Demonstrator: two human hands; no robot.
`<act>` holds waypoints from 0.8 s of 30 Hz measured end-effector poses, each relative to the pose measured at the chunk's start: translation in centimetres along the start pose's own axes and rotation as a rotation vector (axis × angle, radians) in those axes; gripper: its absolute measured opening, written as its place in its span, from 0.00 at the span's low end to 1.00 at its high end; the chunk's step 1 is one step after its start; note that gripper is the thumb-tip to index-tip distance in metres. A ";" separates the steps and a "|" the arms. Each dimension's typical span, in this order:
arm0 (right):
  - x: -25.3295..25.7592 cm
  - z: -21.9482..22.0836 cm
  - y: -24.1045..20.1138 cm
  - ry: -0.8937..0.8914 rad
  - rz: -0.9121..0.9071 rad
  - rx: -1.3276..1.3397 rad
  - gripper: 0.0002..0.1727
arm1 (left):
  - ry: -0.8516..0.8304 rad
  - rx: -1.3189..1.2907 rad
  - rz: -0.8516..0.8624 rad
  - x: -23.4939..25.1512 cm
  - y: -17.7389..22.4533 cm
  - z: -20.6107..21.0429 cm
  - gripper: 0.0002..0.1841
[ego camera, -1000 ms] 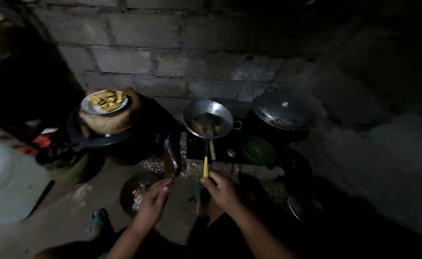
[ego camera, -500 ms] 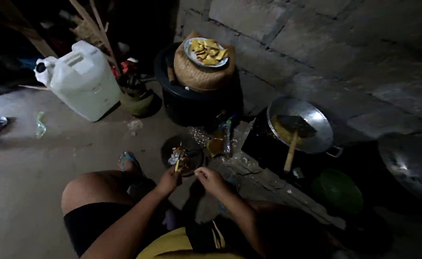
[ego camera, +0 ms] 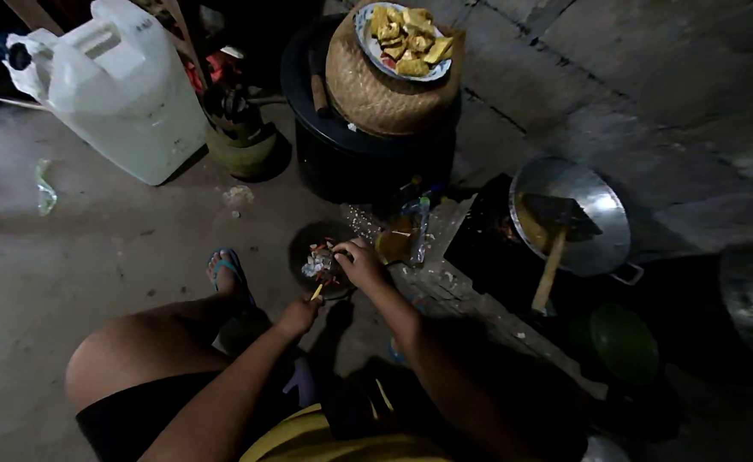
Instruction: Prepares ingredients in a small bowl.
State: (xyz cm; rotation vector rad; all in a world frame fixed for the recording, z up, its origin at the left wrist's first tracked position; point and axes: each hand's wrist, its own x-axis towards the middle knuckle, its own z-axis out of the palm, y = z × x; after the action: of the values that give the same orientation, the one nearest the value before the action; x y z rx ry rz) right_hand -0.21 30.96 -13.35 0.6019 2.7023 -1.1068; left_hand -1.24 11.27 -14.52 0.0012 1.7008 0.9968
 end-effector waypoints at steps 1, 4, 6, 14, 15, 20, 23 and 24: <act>0.3 0.1 -0.1 -0.012 0.010 -0.026 0.14 | -0.007 0.007 -0.013 0.1 0.0 -0.2 0.19; 1.7 0.6 0.8 -0.031 0.056 -0.110 0.13 | -0.023 0.020 -0.035 0.3 -0.1 -0.5 0.18; 2.7 0.7 1.5 -0.054 0.101 -0.155 0.13 | -0.023 0.022 -0.050 0.6 -0.4 -0.7 0.18; 2.7 1.5 1.4 -0.182 0.033 -0.113 0.15 | -0.017 0.028 -0.114 1.0 -0.4 -1.3 0.19; 2.8 1.8 1.5 -0.191 0.026 -0.128 0.15 | -0.022 0.029 -0.119 1.0 -0.3 -1.2 0.19; 4.2 2.2 2.3 -0.141 0.077 -0.165 0.13 | -0.003 0.067 -0.100 1.4 -0.9 -1.2 0.18; 4.9 1.7 2.7 -0.126 0.176 -0.149 0.14 | 0.014 0.121 -0.088 1.3 -0.9 -1.4 0.19; 5.0 1.5 2.9 -0.120 0.194 -0.136 0.14 | 0.026 0.151 -0.081 1.3 -0.9 -1.4 0.20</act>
State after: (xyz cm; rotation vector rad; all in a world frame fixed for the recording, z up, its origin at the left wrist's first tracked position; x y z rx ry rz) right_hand -3.51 33.33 -17.73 0.7321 2.5287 -0.8741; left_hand -2.41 10.43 -16.01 0.0181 1.7826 0.8102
